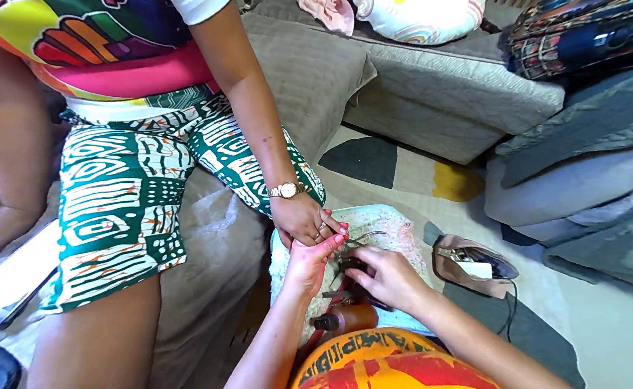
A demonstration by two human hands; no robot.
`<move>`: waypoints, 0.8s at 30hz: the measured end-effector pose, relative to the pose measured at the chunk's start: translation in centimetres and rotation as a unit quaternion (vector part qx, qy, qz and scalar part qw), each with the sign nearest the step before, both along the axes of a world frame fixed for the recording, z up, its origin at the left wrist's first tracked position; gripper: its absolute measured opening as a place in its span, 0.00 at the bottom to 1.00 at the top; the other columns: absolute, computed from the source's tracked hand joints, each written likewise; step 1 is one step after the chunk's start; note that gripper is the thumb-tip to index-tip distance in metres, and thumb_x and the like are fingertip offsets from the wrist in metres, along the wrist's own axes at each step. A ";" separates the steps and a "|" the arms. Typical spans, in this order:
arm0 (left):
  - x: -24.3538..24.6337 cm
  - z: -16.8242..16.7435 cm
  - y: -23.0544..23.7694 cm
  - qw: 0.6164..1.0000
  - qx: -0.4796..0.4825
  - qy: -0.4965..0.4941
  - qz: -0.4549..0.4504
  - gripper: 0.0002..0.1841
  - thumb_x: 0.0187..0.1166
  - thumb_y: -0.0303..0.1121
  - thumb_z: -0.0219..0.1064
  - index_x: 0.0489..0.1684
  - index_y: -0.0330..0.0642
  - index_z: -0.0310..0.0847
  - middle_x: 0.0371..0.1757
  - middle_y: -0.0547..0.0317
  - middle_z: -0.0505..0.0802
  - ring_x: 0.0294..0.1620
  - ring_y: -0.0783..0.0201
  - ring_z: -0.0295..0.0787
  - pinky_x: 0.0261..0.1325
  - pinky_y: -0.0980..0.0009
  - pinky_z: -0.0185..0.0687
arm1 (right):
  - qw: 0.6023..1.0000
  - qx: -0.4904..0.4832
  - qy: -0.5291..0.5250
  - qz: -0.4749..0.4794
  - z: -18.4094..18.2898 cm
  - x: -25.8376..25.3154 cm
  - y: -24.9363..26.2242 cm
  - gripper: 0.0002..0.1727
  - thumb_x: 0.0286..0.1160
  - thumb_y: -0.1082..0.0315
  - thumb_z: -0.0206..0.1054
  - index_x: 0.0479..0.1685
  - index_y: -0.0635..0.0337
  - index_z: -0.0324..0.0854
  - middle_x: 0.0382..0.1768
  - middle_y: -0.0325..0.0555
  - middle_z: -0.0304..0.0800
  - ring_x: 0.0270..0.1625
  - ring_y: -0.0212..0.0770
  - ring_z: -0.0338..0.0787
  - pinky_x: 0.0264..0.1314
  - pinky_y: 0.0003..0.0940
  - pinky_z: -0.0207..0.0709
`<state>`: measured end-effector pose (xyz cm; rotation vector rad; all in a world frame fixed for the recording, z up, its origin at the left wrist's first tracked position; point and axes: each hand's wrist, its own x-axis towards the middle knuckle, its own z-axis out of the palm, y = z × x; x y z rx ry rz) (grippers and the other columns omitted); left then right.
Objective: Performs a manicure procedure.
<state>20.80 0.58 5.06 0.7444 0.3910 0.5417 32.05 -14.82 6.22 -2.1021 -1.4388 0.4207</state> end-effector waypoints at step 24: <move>1.1 0.3 -0.8 0.995 0.033 0.063 0.070 0.17 0.63 0.15 0.77 0.50 0.26 0.83 0.44 0.42 0.95 0.41 0.61 0.93 0.46 0.69 0.89 | 0.933 0.108 0.325 -0.107 2.5 0.3 1.2 0.12 0.85 0.58 0.62 0.51 0.56 0.83 0.25 0.32 0.86 0.19 0.24 0.76 0.19 0.18 0.66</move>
